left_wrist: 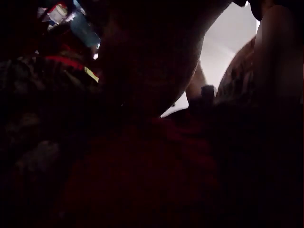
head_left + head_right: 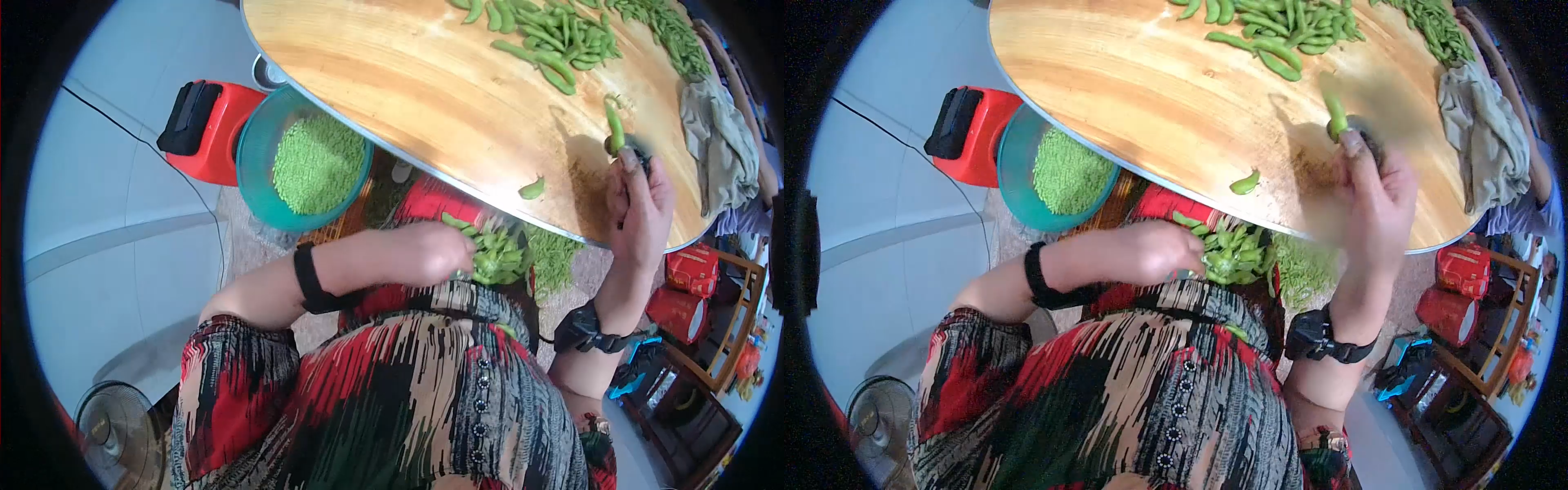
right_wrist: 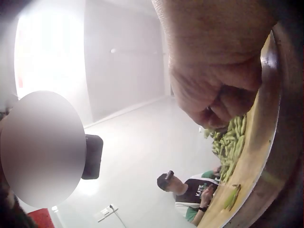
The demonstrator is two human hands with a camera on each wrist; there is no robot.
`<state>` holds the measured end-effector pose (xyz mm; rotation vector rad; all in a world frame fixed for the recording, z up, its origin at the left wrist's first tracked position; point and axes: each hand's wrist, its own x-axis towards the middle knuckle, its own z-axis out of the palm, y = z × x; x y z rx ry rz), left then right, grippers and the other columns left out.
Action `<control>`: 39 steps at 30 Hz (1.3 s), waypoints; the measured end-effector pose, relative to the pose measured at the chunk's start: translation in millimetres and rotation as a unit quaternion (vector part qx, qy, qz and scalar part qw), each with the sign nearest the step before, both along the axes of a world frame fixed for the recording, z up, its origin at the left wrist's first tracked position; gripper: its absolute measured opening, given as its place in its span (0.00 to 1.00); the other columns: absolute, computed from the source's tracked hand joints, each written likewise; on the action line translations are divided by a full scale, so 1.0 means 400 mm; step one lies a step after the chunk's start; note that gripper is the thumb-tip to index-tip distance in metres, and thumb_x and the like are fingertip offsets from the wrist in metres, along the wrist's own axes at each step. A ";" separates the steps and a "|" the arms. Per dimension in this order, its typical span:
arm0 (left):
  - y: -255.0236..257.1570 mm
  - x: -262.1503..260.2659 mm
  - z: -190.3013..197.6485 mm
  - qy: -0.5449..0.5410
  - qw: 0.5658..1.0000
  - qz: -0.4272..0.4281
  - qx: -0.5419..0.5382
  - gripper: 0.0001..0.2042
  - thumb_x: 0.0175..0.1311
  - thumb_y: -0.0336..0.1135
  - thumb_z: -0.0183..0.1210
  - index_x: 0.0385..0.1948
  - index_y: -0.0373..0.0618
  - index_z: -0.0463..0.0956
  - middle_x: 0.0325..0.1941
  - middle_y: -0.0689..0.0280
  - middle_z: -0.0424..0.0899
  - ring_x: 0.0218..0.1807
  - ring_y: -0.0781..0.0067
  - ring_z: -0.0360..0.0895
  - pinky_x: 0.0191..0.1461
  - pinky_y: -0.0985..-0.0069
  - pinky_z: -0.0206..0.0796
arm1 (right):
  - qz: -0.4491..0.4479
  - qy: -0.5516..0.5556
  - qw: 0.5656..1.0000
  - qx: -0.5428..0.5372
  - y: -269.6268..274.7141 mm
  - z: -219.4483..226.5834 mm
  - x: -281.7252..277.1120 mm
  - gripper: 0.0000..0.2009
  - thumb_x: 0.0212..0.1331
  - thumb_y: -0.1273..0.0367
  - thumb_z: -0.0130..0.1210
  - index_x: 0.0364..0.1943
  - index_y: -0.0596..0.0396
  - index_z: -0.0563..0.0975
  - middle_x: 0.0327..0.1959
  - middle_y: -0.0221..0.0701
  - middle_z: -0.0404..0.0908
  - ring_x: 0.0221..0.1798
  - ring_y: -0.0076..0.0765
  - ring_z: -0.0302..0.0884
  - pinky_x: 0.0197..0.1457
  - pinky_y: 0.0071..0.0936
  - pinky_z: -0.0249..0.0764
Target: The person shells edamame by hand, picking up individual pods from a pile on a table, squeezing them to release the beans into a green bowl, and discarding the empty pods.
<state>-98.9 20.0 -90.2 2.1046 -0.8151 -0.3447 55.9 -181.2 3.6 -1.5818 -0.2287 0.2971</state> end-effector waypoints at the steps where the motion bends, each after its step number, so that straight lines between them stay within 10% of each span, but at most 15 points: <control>1: -0.013 -0.018 -0.036 -0.025 1.000 0.015 0.002 0.05 0.46 0.30 0.54 0.24 0.40 0.75 0.23 0.59 0.75 0.30 0.59 0.75 0.31 0.66 0.69 | -0.015 0.006 1.000 -0.010 0.006 0.006 -0.008 0.06 0.60 0.70 0.50 0.38 0.55 0.73 0.18 0.17 0.63 0.15 0.09 0.52 0.14 0.10 0.45; 4: -0.061 -0.010 -0.024 0.049 0.974 -0.115 0.188 0.05 0.46 0.33 0.51 0.16 0.44 0.70 0.23 0.59 0.75 0.27 0.59 0.75 0.25 0.63 0.68 | -0.041 0.004 0.978 -0.207 -0.014 0.017 -0.017 0.06 0.57 0.68 0.53 0.34 0.55 0.76 0.22 0.17 0.70 0.22 0.14 0.64 0.24 0.16 0.60; 10: -0.044 0.046 0.032 -0.017 0.965 -0.183 0.187 0.07 0.48 0.31 0.51 0.28 0.39 0.74 0.32 0.55 0.74 0.34 0.53 0.76 0.33 0.62 0.71 | -0.008 0.030 0.999 -0.011 0.002 0.026 -0.032 0.05 0.57 0.72 0.52 0.32 0.59 0.75 0.20 0.18 0.69 0.23 0.12 0.63 0.26 0.15 0.61; 16: 0.002 0.070 0.109 0.249 0.944 -0.076 -0.201 0.11 0.59 0.37 0.55 0.38 0.41 0.72 0.36 0.64 0.73 0.34 0.74 0.73 0.29 0.76 0.66 | 0.003 0.008 1.000 0.012 -0.020 0.031 -0.037 0.06 0.58 0.69 0.52 0.31 0.59 0.74 0.19 0.20 0.69 0.22 0.13 0.63 0.25 0.15 0.60; 19: -0.003 0.049 0.207 0.492 0.749 -0.029 -0.444 0.08 0.57 0.33 0.58 0.36 0.41 0.72 0.35 0.60 0.71 0.34 0.78 0.70 0.30 0.83 0.61 | 0.017 0.026 0.999 -0.014 -0.016 0.038 -0.038 0.07 0.58 0.69 0.52 0.30 0.59 0.73 0.19 0.20 0.70 0.22 0.14 0.63 0.25 0.15 0.60; 22: -0.022 0.054 0.266 0.419 0.707 -0.040 -0.568 0.12 0.57 0.31 0.57 0.40 0.38 0.69 0.35 0.62 0.69 0.31 0.80 0.68 0.24 0.89 0.57 | 0.021 0.050 0.998 0.018 -0.001 0.053 -0.047 0.06 0.58 0.70 0.53 0.32 0.60 0.74 0.19 0.21 0.70 0.23 0.13 0.63 0.26 0.15 0.60; 24: -0.021 0.092 0.280 0.372 0.742 0.009 -0.558 0.12 0.57 0.29 0.56 0.42 0.38 0.68 0.32 0.66 0.68 0.28 0.84 0.65 0.22 0.90 0.53 | 0.024 0.019 0.999 0.015 0.005 0.052 -0.053 0.06 0.57 0.70 0.53 0.33 0.60 0.74 0.20 0.21 0.72 0.24 0.13 0.64 0.27 0.15 0.62; 26: -0.014 0.144 0.312 0.379 0.687 0.231 -0.576 0.12 0.58 0.27 0.53 0.44 0.39 0.67 0.32 0.68 0.70 0.26 0.86 0.63 0.22 0.90 0.50 | 0.026 -0.010 1.000 0.011 0.023 0.056 -0.062 0.06 0.57 0.71 0.53 0.34 0.61 0.74 0.21 0.22 0.73 0.25 0.13 0.65 0.28 0.15 0.63; 36: -0.001 0.273 0.261 0.275 0.748 0.292 -0.528 0.03 0.58 0.26 0.55 0.33 0.41 0.75 0.28 0.70 0.76 0.20 0.89 0.63 0.20 0.90 0.51 | 0.062 -0.089 0.993 -0.041 0.108 0.057 -0.064 0.08 0.60 0.69 0.50 0.37 0.60 0.73 0.25 0.24 0.74 0.27 0.17 0.68 0.31 0.18 0.67; 39: 0.002 0.286 0.277 0.227 0.776 0.341 -0.479 0.02 0.59 0.29 0.56 0.30 0.42 0.75 0.25 0.73 0.74 0.22 0.90 0.64 0.21 0.89 0.52 | 0.167 0.179 0.965 0.092 0.111 0.073 -0.057 0.11 0.67 0.64 0.40 0.35 0.56 0.69 0.21 0.23 0.67 0.20 0.15 0.57 0.22 0.14 0.55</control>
